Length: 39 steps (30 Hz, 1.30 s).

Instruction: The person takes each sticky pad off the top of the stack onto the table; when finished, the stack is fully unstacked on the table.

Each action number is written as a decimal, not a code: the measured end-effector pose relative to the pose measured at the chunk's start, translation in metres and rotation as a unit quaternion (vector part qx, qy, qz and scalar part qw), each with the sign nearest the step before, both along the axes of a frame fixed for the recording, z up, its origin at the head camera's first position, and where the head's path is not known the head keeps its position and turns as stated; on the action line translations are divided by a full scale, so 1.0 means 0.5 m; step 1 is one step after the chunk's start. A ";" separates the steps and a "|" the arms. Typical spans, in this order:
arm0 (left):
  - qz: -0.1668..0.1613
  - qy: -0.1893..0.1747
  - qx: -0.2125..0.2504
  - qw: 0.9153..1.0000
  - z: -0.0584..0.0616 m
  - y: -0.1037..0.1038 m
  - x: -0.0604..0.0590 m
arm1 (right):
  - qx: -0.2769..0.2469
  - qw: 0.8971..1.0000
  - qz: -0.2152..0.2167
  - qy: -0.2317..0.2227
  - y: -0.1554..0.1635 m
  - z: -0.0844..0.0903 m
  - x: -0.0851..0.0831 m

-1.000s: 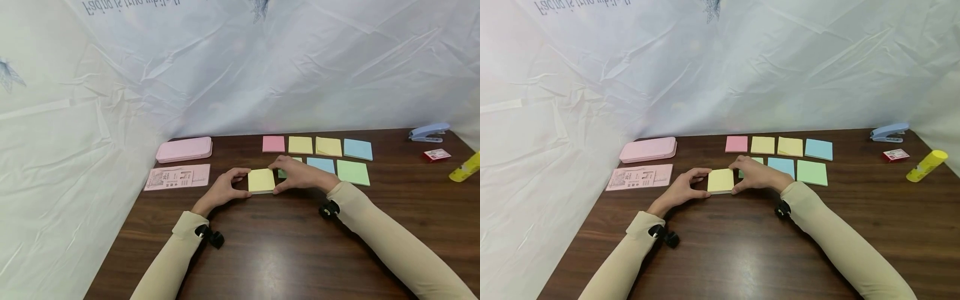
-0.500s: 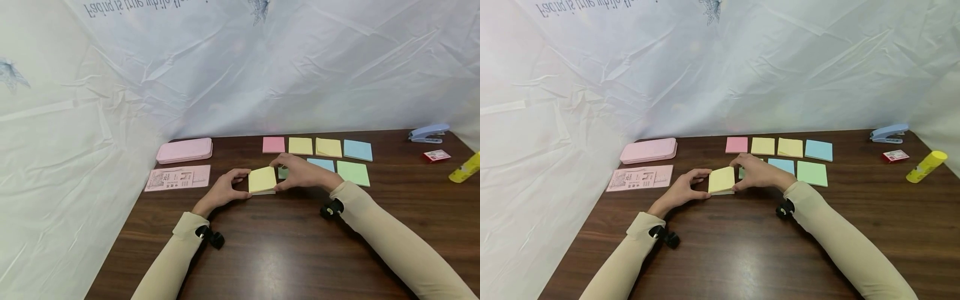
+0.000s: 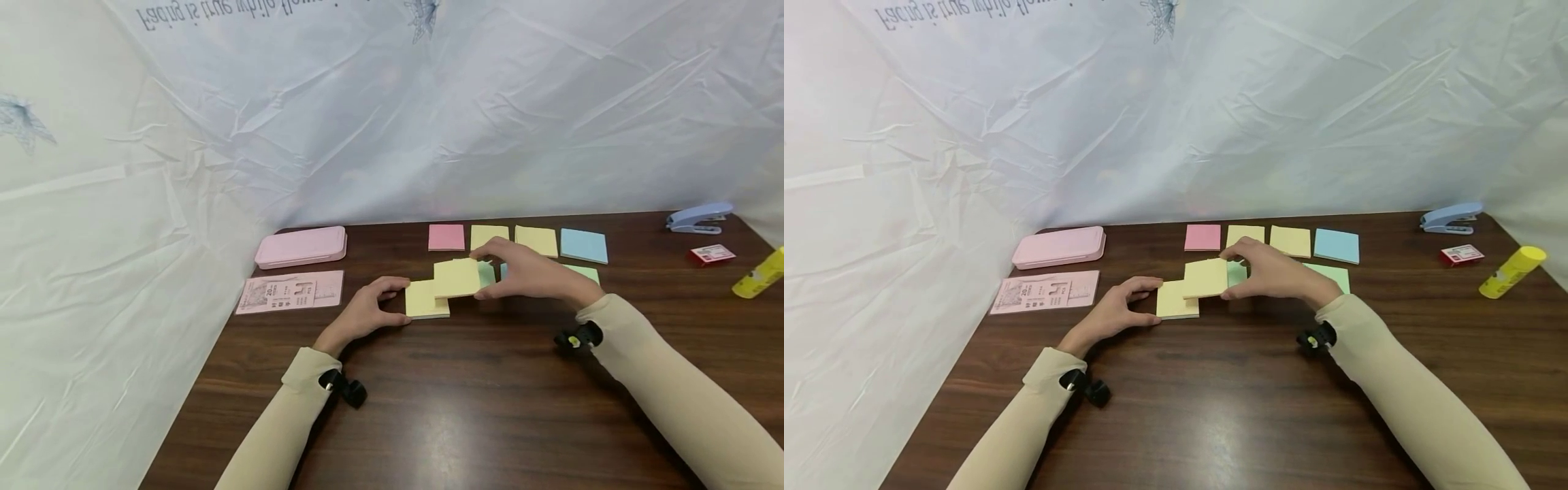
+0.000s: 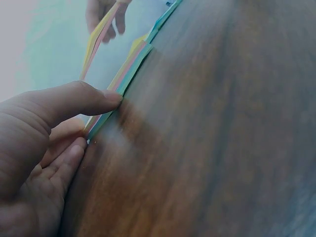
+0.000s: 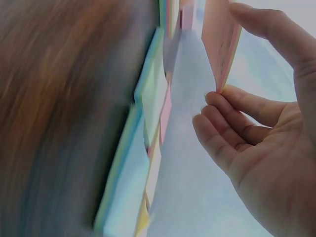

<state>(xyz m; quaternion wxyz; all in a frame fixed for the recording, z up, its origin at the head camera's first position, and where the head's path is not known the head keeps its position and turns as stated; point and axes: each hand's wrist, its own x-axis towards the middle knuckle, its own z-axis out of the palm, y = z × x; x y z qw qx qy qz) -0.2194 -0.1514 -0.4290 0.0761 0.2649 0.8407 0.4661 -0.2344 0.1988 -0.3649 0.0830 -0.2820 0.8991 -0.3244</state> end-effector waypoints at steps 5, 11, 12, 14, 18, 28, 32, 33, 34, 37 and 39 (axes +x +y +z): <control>0.002 0.000 -0.003 1.000 0.000 -0.002 0.003 | 0.010 1.000 -0.029 -0.001 0.054 0.015 0.014; 0.006 -0.002 -0.004 1.000 -0.004 -0.002 0.003 | 0.016 0.998 -0.052 0.016 0.128 0.027 0.038; 0.006 -0.002 -0.004 1.000 -0.004 -0.002 0.003 | 0.020 0.998 -0.060 0.017 0.141 0.027 0.041; 0.007 -0.004 -0.005 1.000 -0.003 -0.001 0.003 | 0.031 0.997 -0.076 0.015 0.168 0.024 0.049; 0.007 -0.007 -0.005 1.000 -0.002 0.000 0.004 | 0.058 0.992 -0.106 0.020 0.221 0.016 0.060; 0.001 -0.008 -0.003 1.000 -0.001 0.003 -0.001 | 0.092 0.979 -0.181 0.009 0.323 -0.001 0.091; 0.000 -0.008 -0.003 1.000 -0.001 0.003 -0.002 | 0.096 0.976 -0.194 0.012 0.353 -0.009 0.094; 0.000 -0.008 -0.003 1.000 0.000 0.003 -0.002 | 0.093 0.976 -0.195 0.014 0.359 -0.011 0.094; 0.000 -0.008 -0.004 1.000 0.000 0.003 -0.002 | 0.091 0.976 -0.196 0.016 0.365 -0.012 0.093; 0.001 -0.007 -0.005 1.000 0.001 0.003 -0.001 | 0.089 0.975 -0.204 0.013 0.382 -0.014 0.089; 0.002 -0.006 -0.007 1.000 0.003 0.001 0.000 | 0.090 0.973 -0.210 0.009 0.391 -0.015 0.086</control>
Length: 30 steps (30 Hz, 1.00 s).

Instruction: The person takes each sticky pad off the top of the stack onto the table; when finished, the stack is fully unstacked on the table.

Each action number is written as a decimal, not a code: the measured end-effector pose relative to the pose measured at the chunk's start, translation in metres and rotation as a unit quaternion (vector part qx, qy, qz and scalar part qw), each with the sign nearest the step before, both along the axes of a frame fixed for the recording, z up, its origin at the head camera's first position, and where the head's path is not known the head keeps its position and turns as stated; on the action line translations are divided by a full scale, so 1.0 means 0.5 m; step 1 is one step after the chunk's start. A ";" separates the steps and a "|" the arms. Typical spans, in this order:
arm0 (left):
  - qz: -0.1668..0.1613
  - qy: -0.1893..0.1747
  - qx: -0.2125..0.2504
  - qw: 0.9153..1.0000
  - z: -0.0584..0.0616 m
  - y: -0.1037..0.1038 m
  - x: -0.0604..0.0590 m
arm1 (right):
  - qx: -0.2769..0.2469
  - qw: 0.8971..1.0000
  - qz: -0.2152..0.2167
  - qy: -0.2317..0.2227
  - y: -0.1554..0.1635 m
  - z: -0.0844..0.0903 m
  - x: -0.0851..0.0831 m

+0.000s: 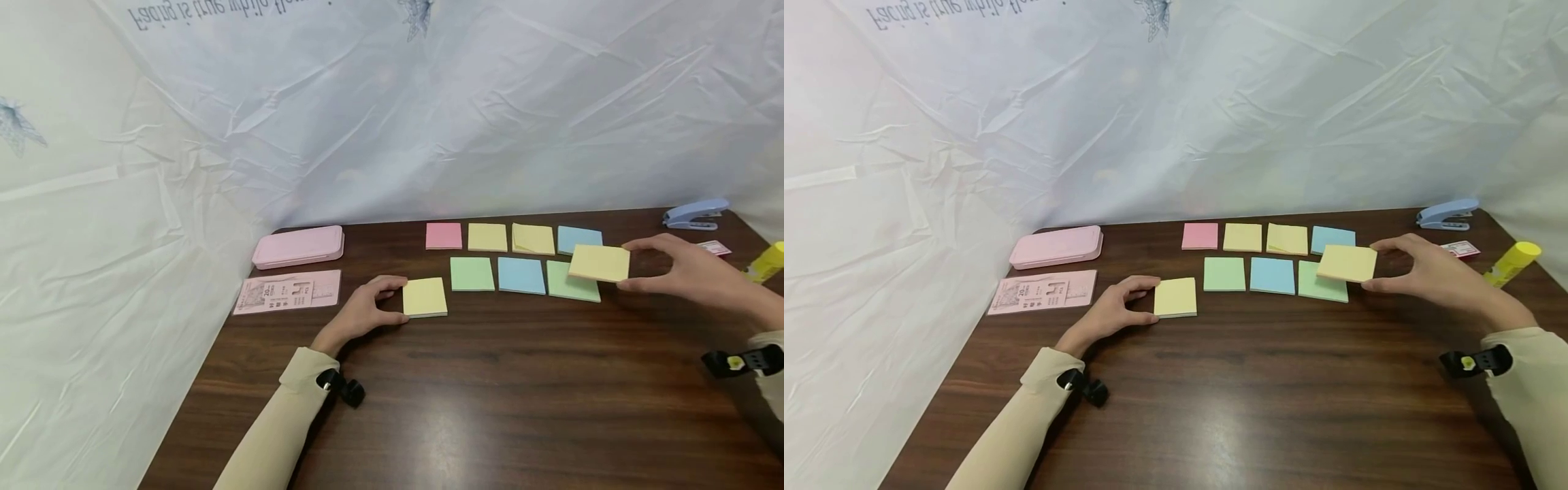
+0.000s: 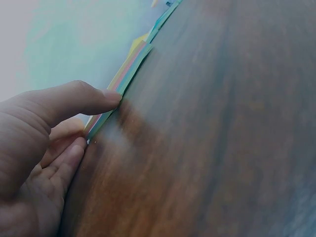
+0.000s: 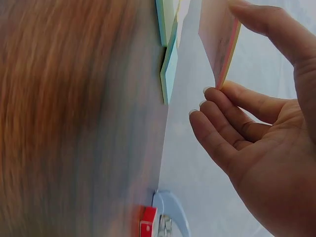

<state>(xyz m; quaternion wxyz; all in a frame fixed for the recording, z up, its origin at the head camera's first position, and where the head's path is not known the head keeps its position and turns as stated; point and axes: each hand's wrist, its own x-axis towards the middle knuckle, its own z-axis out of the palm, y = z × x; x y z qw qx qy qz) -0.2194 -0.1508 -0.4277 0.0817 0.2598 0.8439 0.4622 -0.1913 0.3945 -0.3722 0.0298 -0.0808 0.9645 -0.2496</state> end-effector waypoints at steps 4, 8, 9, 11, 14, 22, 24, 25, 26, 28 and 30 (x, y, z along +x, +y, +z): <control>0.004 0.002 -0.003 1.000 0.001 -0.002 0.000 | 0.016 1.000 -0.009 -0.006 0.021 0.001 0.000; 0.004 0.001 -0.005 1.000 0.001 -0.002 -0.001 | 0.033 0.999 -0.011 0.000 0.041 -0.003 0.002; 0.003 0.002 -0.004 1.000 0.001 -0.002 -0.002 | 0.036 0.999 -0.011 0.002 0.045 -0.004 0.002; 0.002 0.003 -0.004 1.000 0.000 -0.001 -0.002 | 0.039 0.999 -0.008 0.002 0.052 -0.006 0.003; 0.002 0.004 -0.001 1.000 -0.003 -0.001 -0.004 | 0.044 0.999 -0.003 -0.004 0.060 -0.006 0.005; 0.001 0.003 0.003 1.000 -0.004 -0.002 -0.003 | 0.070 0.997 0.026 -0.030 0.080 -0.003 0.003; 0.001 0.003 0.003 1.000 -0.002 -0.001 -0.002 | 0.083 0.995 0.031 -0.037 0.084 -0.003 0.003; 0.002 0.003 0.002 1.000 -0.002 -0.001 -0.002 | 0.088 0.995 0.034 -0.042 0.085 -0.003 0.003; 0.003 0.004 0.001 1.000 -0.002 -0.001 -0.002 | 0.095 0.994 0.038 -0.044 0.086 -0.004 0.002; 0.004 0.003 -0.002 1.000 -0.001 -0.001 -0.002 | 0.094 0.993 0.043 -0.054 0.085 -0.006 0.000; 0.004 0.004 -0.004 1.000 -0.002 0.000 -0.003 | 0.090 0.993 0.048 -0.058 0.083 -0.007 -0.002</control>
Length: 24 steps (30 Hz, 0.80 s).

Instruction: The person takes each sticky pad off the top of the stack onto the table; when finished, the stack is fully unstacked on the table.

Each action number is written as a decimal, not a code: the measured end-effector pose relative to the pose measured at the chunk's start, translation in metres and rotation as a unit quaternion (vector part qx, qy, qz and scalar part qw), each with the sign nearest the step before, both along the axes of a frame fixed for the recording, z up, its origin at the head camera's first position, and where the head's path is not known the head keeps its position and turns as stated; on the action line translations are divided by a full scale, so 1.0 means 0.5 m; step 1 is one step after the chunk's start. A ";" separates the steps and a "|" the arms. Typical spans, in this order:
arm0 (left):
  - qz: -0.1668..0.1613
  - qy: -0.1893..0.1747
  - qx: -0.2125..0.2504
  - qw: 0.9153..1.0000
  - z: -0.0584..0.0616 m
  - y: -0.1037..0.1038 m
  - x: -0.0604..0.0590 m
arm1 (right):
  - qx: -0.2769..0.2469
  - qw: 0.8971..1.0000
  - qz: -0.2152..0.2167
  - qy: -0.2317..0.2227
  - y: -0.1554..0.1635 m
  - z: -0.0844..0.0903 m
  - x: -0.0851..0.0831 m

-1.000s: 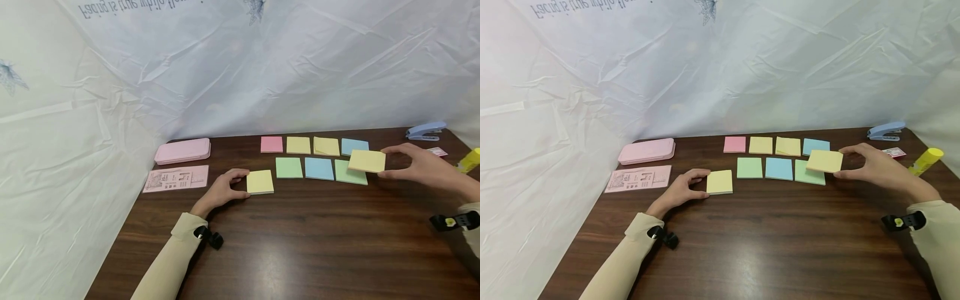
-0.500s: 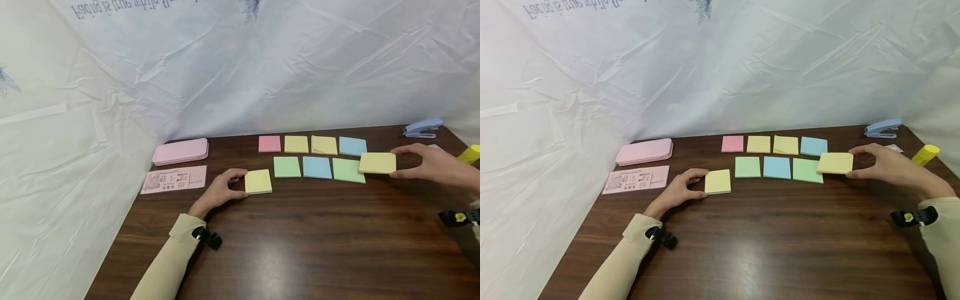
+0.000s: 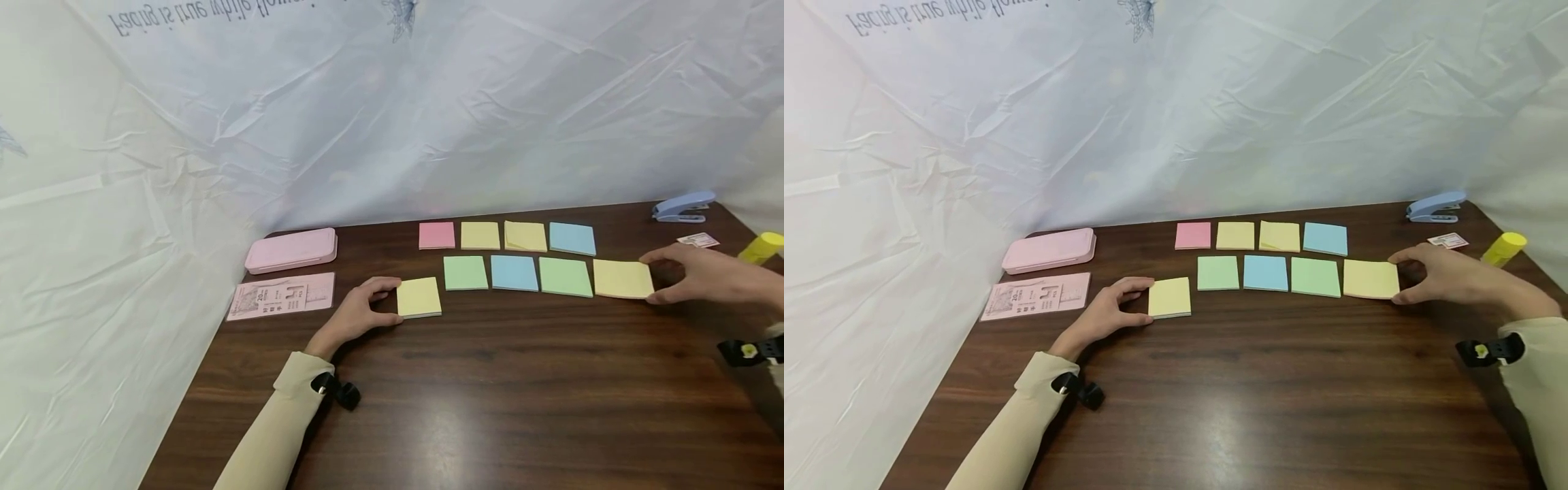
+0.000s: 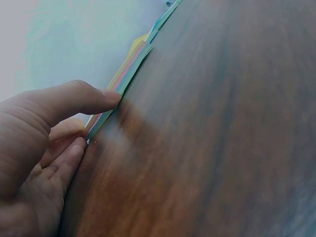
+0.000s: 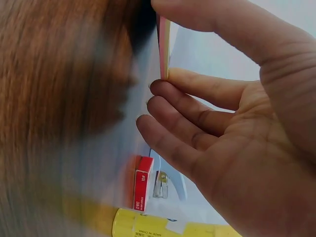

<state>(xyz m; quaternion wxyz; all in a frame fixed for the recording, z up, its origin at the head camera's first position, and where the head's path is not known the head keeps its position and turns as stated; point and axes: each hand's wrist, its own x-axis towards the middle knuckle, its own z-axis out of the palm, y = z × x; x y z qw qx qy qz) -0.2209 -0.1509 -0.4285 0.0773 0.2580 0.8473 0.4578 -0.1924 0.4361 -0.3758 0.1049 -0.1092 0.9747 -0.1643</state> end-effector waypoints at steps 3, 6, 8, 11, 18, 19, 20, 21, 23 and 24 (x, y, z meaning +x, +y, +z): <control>0.001 -0.003 0.001 1.000 0.000 0.000 0.000 | -0.004 1.000 0.010 -0.002 -0.004 -0.003 -0.003; 0.003 -0.004 0.002 1.000 0.001 0.000 0.001 | -0.007 1.000 0.015 -0.003 -0.007 -0.006 -0.005; 0.003 -0.004 0.003 1.000 0.000 -0.001 0.001 | -0.004 1.000 0.020 0.000 -0.008 -0.007 -0.006; 0.003 -0.001 0.005 1.000 -0.002 -0.003 0.002 | 0.000 1.000 0.026 0.006 -0.008 -0.008 -0.010; 0.004 -0.001 0.007 1.000 -0.004 -0.005 0.001 | 0.008 1.000 0.017 0.010 -0.010 -0.005 -0.014; 0.004 -0.001 0.008 1.000 -0.004 -0.005 0.001 | 0.006 1.000 0.016 0.012 -0.013 -0.003 -0.013; 0.004 -0.002 0.009 1.000 -0.004 -0.005 0.001 | 0.000 1.000 0.014 0.013 -0.018 0.001 -0.010; 0.003 -0.002 0.010 1.000 -0.004 -0.004 0.001 | -0.010 1.000 0.012 0.015 -0.025 0.005 -0.008; 0.000 -0.002 0.010 1.000 -0.005 -0.003 0.002 | -0.024 0.999 0.003 0.024 -0.044 0.016 -0.002; -0.001 -0.003 0.010 1.000 -0.006 -0.002 0.002 | -0.034 0.999 0.000 0.029 -0.056 0.022 0.001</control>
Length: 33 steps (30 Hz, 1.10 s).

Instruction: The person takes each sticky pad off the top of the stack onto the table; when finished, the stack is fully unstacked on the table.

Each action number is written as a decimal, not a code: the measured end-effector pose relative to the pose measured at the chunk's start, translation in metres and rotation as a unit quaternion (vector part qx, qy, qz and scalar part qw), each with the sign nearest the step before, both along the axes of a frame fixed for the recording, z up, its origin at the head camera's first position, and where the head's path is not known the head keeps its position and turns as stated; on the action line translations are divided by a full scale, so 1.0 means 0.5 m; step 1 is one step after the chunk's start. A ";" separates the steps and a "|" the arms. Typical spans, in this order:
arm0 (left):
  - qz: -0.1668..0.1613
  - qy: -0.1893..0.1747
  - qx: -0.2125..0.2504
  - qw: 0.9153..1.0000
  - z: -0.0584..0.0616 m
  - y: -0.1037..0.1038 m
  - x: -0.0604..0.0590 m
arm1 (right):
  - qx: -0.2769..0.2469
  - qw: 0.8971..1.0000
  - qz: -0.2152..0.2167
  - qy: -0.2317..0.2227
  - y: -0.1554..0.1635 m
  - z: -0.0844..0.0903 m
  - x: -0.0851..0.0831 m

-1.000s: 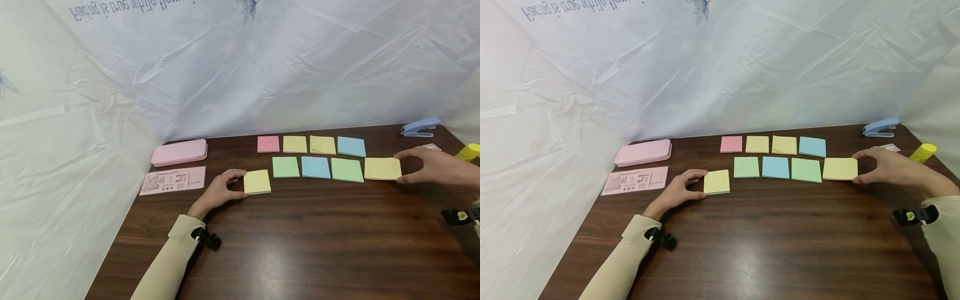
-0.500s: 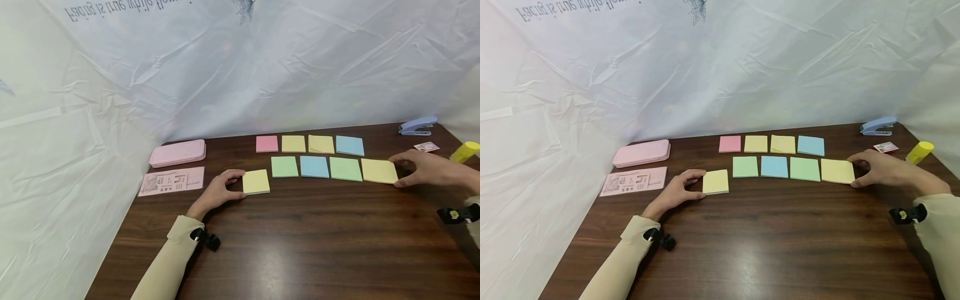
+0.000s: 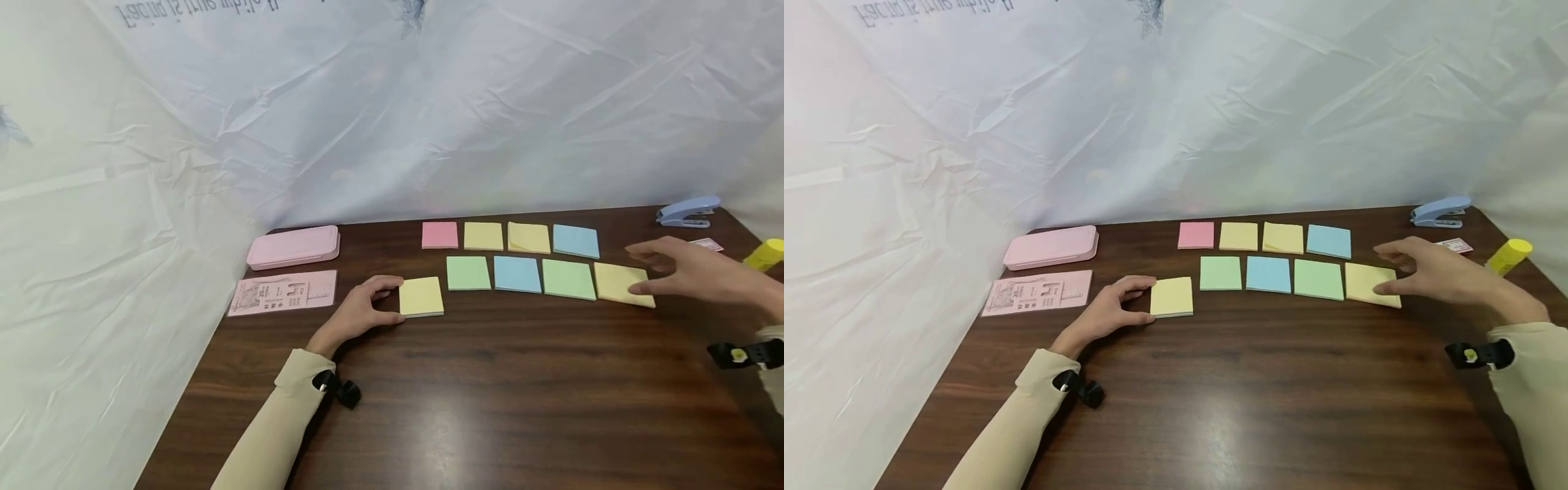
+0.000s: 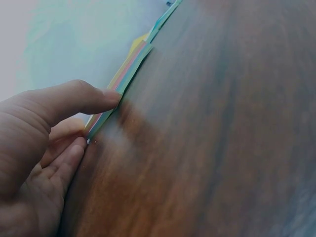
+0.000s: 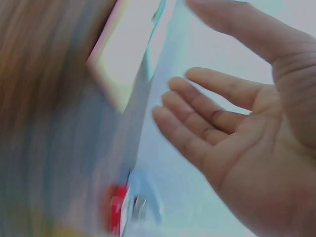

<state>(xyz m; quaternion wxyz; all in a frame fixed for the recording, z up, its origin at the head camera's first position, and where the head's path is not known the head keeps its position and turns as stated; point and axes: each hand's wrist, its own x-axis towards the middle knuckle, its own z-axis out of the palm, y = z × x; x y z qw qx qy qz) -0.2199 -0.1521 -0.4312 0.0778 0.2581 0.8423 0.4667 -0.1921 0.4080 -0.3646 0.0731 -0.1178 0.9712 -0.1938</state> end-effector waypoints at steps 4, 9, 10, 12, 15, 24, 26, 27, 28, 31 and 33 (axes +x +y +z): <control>-0.004 -0.003 -0.005 1.000 -0.001 0.002 0.001 | -0.036 0.999 0.002 0.021 -0.063 0.022 0.006; -0.002 -0.004 -0.005 1.000 0.000 0.004 0.003 | -0.078 0.994 0.051 0.063 -0.153 0.032 0.000; -0.002 -0.004 -0.005 1.000 0.000 0.004 0.003 | -0.082 0.992 0.064 0.071 -0.172 0.032 -0.003; -0.002 -0.006 -0.005 1.000 0.000 0.005 0.003 | -0.090 0.989 0.087 0.077 -0.209 0.031 -0.011; -0.004 -0.003 -0.004 1.000 0.000 0.005 0.003 | -0.103 0.985 0.117 0.069 -0.264 0.026 -0.022; -0.002 0.004 -0.005 1.000 0.001 0.003 -0.002 | -0.111 0.975 0.185 0.052 -0.404 -0.004 -0.052; -0.002 0.004 -0.004 1.000 0.002 0.003 -0.002 | -0.109 0.973 0.197 0.052 -0.428 -0.012 -0.058; -0.002 0.004 -0.004 1.000 0.002 0.003 -0.003 | -0.107 0.973 0.200 0.051 -0.440 -0.016 -0.061; -0.001 0.002 -0.003 1.000 0.003 0.003 -0.002 | -0.104 0.973 0.202 0.048 -0.452 -0.019 -0.064; 0.001 -0.001 -0.005 1.000 0.002 0.003 -0.003 | -0.090 0.974 0.205 0.031 -0.484 -0.027 -0.070; 0.000 0.000 -0.005 1.000 0.003 0.003 -0.003 | -0.081 0.975 0.208 0.019 -0.503 -0.031 -0.074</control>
